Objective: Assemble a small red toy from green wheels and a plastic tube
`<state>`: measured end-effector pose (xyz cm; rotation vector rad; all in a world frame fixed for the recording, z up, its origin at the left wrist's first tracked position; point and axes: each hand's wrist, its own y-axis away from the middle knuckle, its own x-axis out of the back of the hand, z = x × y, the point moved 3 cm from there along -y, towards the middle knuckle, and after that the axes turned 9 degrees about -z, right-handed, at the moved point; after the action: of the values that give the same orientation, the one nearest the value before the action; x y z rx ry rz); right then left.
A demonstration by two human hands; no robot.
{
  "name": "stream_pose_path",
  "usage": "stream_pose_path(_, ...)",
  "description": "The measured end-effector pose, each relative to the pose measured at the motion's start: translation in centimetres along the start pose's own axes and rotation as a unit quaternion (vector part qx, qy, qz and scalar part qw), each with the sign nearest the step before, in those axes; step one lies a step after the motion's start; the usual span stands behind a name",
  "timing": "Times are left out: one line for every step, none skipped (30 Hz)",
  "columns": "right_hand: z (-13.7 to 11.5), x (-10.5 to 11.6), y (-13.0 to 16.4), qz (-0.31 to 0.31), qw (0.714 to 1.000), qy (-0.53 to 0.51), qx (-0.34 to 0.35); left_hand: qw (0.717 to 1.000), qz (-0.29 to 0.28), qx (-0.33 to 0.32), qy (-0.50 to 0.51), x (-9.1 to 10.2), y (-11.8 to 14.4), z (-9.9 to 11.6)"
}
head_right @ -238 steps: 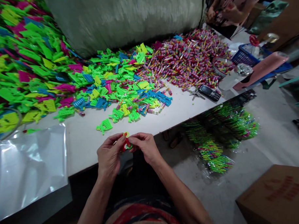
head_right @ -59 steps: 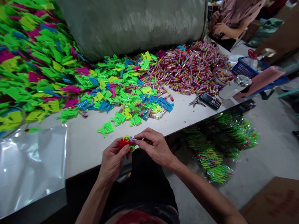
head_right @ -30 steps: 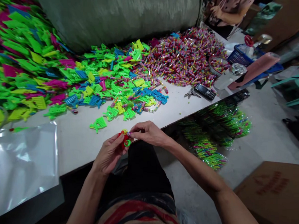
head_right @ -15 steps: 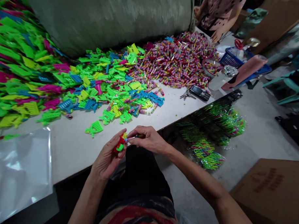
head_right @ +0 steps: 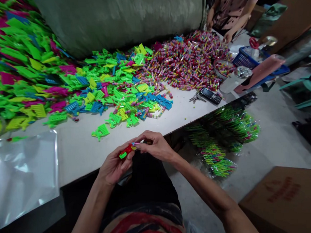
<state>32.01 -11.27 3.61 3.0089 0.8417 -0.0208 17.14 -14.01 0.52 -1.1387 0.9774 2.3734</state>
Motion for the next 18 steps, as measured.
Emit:
stream_pose_path(0.0,-0.3,0.0,-0.004,1.0,0.001,0.007,1.0,0.003,0.005,0.003,0.2,-0.1,-0.1)
stream_pose_path(-0.1,-0.6,0.0,-0.007,1.0,0.011,0.015,1.0,0.007,0.011,0.006,0.3,-0.2,-0.3)
stream_pose_path(0.0,-0.9,0.0,-0.008,0.999,0.026,0.023,1.0,0.012,0.018,0.006,0.3,-0.3,-0.4)
stream_pose_path(0.2,-1.2,-0.1,-0.005,0.999,0.042,0.026,1.0,0.015,0.023,0.004,0.3,-0.3,-0.5)
stream_pose_path(0.4,-1.4,-0.1,0.007,0.998,0.053,0.021,1.0,0.014,0.026,-0.002,0.2,-0.4,-0.6)
stream_pose_path(0.8,-1.5,-0.1,0.031,0.998,0.056,0.008,1.0,0.011,0.02,-0.013,0.1,-0.4,-0.6)
stream_pose_path(1.1,-1.5,-0.1,0.066,0.997,0.048,-0.009,0.999,0.01,0.006,-0.032,-0.1,-0.4,-0.6)
stream_pose_path(1.5,-1.5,-0.1,0.101,0.994,0.029,-0.029,0.998,0.015,-0.016,-0.061,-0.3,-0.3,-0.5)
stream_pose_path(1.7,-1.4,-0.1,0.128,0.991,0.001,-0.048,0.994,0.029,-0.044,-0.099,-0.4,-0.3,-0.3)
stream_pose_path(1.9,-1.5,-0.2,0.142,0.987,-0.028,-0.063,0.986,0.05,-0.075,-0.14,-0.4,-0.3,-0.1)
stream_pose_path(1.9,-1.6,-0.2,0.146,0.985,-0.055,-0.071,0.976,0.074,-0.105,-0.177,-0.4,-0.2,0.1)
stream_pose_path(1.8,-1.7,-0.2,0.14,0.984,-0.076,-0.074,0.965,0.096,-0.131,-0.204,-0.3,-0.1,0.2)
stream_pose_path(1.6,-1.9,-0.3,0.13,0.985,-0.092,-0.074,0.957,0.112,-0.152,-0.218,-0.2,-0.1,0.3)
stream_pose_path(1.4,-2.0,-0.3,0.12,0.985,-0.105,-0.07,0.954,0.118,-0.168,-0.217,-0.1,-0.1,0.3)
stream_pose_path(1.2,-2.1,-0.4,0.113,0.984,-0.121,-0.067,0.955,0.117,-0.179,-0.205,0.0,0.0,0.3)
stream_pose_path(1.1,-2.2,-0.4,0.107,0.982,-0.138,-0.066,0.957,0.115,-0.186,-0.19,0.0,0.0,0.3)
stream_pose_path(1.0,-2.2,-0.5,0.102,0.981,-0.153,-0.066,0.959,0.112,-0.192,-0.176,0.1,0.1,0.3)
stream_pose_path(0.9,-2.2,-0.5,0.102,0.979,-0.164,-0.066,0.96,0.111,-0.197,-0.167,0.1,0.1,0.3)
